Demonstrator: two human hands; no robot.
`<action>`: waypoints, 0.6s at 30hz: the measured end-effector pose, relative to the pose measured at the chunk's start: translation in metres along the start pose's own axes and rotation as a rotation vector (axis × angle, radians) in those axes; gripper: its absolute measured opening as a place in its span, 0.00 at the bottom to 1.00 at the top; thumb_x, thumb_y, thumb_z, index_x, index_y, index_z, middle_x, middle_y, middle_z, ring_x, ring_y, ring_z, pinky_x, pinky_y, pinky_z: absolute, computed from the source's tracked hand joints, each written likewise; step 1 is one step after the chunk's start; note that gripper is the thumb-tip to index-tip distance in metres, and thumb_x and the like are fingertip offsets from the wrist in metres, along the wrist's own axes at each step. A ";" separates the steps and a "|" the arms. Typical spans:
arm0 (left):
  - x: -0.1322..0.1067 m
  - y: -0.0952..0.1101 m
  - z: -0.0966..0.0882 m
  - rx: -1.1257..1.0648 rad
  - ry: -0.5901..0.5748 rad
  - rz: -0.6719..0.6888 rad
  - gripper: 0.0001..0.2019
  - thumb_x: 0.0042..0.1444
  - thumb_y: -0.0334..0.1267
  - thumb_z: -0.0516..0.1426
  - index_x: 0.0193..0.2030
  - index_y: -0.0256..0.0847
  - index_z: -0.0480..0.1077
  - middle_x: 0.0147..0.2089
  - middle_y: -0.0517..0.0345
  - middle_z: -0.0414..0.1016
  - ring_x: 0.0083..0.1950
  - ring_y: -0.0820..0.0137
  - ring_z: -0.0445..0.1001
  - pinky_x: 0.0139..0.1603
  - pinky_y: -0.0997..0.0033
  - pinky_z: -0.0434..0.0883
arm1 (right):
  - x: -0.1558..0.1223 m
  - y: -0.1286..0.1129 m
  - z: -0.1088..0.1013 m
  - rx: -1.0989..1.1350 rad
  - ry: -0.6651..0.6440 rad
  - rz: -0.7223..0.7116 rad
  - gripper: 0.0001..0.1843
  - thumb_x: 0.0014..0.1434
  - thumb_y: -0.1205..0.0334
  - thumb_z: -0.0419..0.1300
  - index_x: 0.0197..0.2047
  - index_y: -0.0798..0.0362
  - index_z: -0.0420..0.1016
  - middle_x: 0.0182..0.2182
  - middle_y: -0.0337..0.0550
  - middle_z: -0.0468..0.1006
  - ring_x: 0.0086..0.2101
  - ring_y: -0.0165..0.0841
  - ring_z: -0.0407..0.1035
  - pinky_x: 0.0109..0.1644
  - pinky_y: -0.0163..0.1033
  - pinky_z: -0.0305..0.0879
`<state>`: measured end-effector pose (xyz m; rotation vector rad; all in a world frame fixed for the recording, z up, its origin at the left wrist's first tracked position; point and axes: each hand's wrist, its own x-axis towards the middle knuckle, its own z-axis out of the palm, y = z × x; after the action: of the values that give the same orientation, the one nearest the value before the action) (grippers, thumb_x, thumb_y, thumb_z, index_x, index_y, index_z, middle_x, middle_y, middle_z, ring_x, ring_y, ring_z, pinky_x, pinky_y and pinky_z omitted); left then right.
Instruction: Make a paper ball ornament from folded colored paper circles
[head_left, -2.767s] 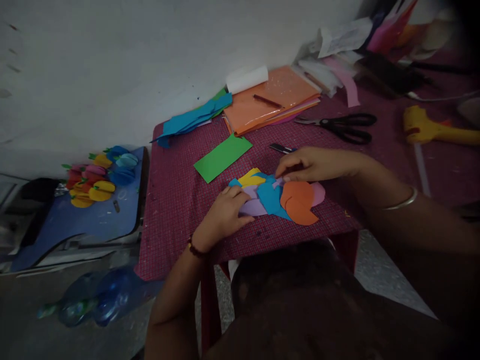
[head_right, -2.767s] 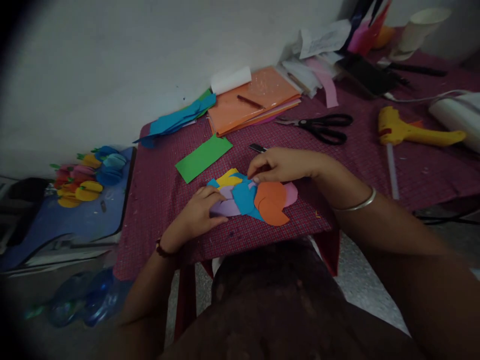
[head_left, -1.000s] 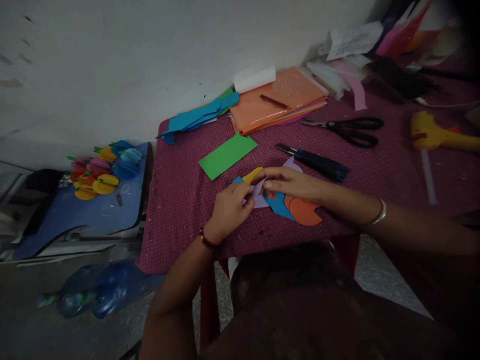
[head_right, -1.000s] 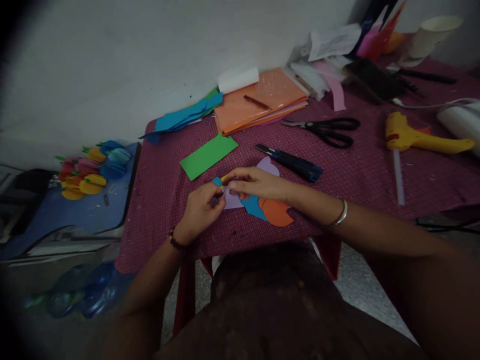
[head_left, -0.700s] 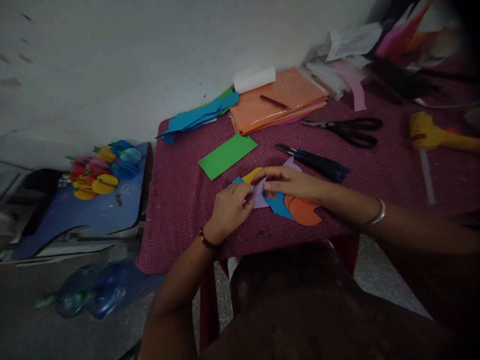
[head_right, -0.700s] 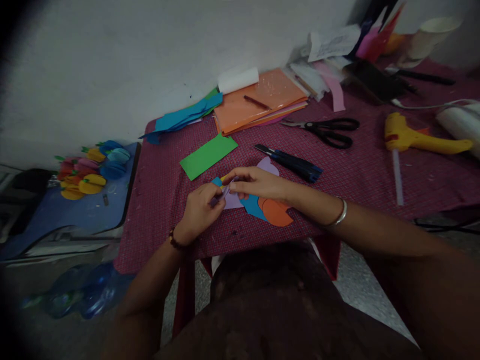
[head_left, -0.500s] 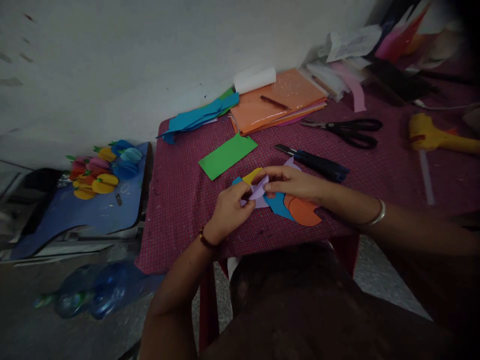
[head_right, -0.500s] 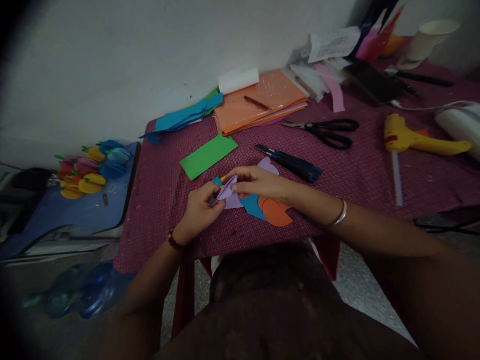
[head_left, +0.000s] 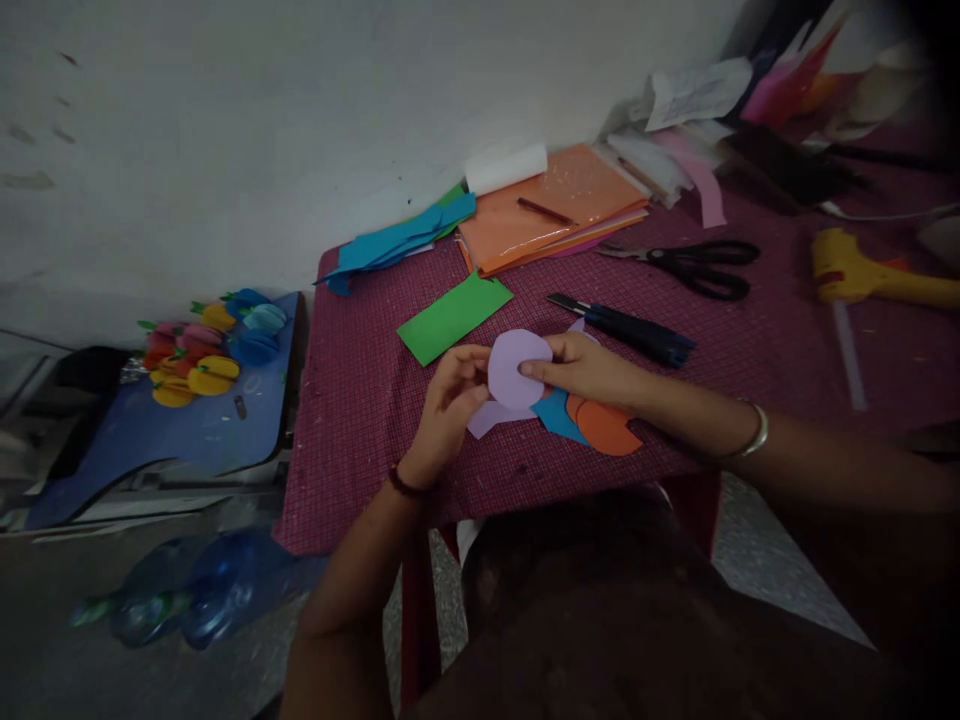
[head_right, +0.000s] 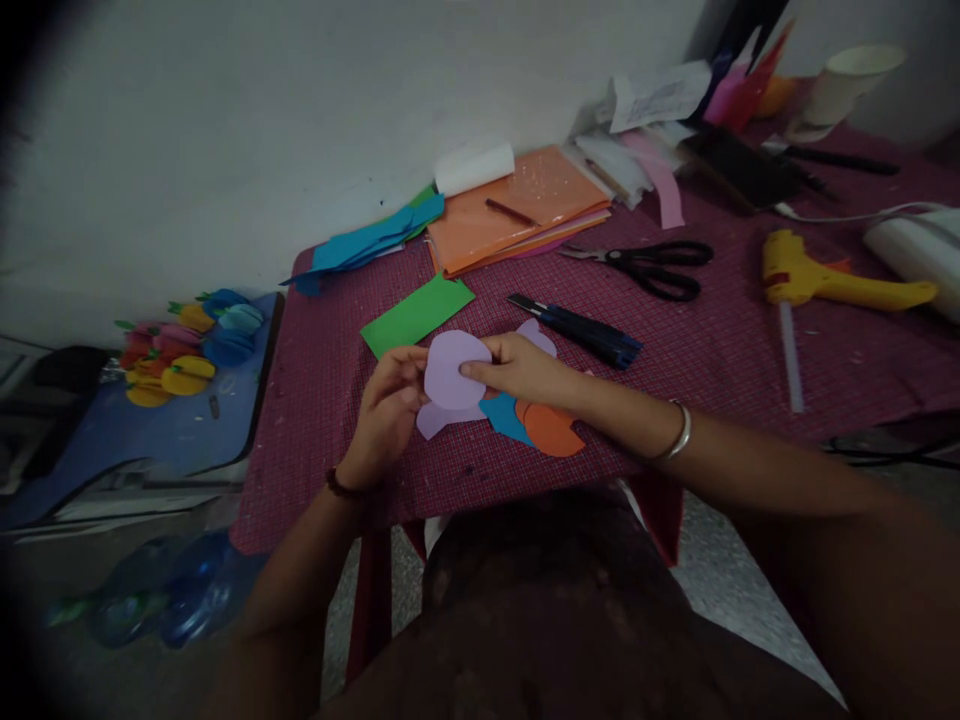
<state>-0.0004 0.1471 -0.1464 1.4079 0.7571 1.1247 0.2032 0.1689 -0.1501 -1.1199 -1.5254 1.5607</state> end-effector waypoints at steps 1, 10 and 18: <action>0.001 -0.001 -0.001 -0.072 0.014 -0.039 0.16 0.56 0.48 0.61 0.48 0.43 0.70 0.39 0.57 0.72 0.36 0.72 0.71 0.36 0.72 0.69 | 0.000 -0.001 0.000 0.006 0.009 -0.008 0.16 0.50 0.49 0.67 0.31 0.55 0.77 0.25 0.38 0.77 0.25 0.28 0.67 0.29 0.35 0.66; 0.008 -0.001 -0.006 -0.058 0.113 -0.255 0.15 0.52 0.47 0.65 0.28 0.38 0.69 0.24 0.66 0.63 0.25 0.78 0.58 0.27 0.78 0.56 | -0.008 -0.001 -0.003 0.113 -0.115 -0.006 0.24 0.58 0.40 0.61 0.30 0.55 0.76 0.26 0.40 0.75 0.28 0.29 0.68 0.36 0.37 0.67; 0.007 0.008 -0.002 0.065 0.056 -0.233 0.15 0.50 0.46 0.65 0.27 0.38 0.68 0.24 0.66 0.65 0.26 0.78 0.60 0.27 0.78 0.59 | -0.005 -0.004 -0.001 0.138 -0.134 0.005 0.21 0.51 0.44 0.69 0.32 0.55 0.78 0.28 0.38 0.75 0.29 0.27 0.67 0.36 0.35 0.65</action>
<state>-0.0013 0.1528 -0.1374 1.3081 0.9791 0.9677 0.2061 0.1654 -0.1454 -0.9596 -1.4755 1.7462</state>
